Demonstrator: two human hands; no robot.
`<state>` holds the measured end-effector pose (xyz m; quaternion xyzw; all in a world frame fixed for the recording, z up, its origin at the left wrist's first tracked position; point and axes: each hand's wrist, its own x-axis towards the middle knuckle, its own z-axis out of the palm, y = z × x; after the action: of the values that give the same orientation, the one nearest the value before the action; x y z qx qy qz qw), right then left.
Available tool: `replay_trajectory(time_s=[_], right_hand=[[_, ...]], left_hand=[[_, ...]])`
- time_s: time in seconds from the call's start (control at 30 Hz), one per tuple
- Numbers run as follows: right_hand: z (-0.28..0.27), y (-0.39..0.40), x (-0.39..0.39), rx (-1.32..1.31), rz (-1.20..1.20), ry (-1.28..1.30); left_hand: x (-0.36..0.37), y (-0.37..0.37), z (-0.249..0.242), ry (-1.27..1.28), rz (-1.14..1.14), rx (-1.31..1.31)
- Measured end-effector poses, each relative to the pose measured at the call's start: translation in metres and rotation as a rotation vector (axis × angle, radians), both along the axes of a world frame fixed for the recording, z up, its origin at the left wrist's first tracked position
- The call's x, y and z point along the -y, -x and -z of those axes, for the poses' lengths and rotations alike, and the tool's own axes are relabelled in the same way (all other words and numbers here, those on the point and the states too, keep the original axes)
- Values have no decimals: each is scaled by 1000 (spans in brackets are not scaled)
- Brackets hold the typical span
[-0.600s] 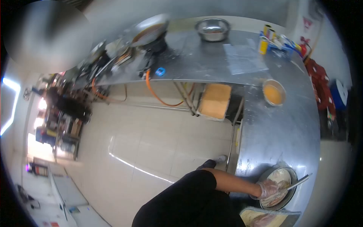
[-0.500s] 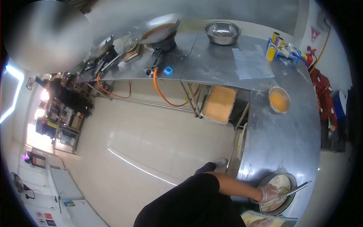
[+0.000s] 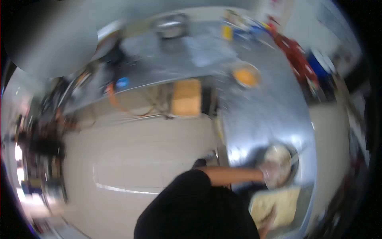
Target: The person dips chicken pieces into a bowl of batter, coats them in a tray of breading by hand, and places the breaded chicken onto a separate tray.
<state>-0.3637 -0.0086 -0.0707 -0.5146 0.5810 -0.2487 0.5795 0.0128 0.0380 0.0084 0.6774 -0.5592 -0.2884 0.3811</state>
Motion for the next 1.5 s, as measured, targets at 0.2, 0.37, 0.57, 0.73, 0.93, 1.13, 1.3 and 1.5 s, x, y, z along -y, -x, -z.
replay_trajectory(time_s=[0.2, 0.37, 0.57, 0.73, 0.93, 1.13, 1.3, 1.5], right_hand=[[-94, 5, -3, -775, -442, 1115], [-158, -46, -25, -53, 274, 387], [-163, -48, 8, -241, 373, -52], [-85, -109, 5, -837, -95, 330], [-63, -127, -10, -900, -84, 475], [-95, -100, 11, -880, -163, 487], [-100, -120, 52, -1047, -517, 403], [-80, -30, 86, -793, -232, 64]], left_hand=[[-4, -15, -6, -24, 98, 209], [-4, -18, 9, 311, 88, 393], [-9, -22, 4, 156, 171, 474], [-9, -18, -6, 120, 175, 468], [-3, -16, -11, 40, 218, 460], [2, -16, -20, 64, 266, 450], [3, -11, -31, 4, 307, 397], [3, -20, -19, 67, 340, 454]])
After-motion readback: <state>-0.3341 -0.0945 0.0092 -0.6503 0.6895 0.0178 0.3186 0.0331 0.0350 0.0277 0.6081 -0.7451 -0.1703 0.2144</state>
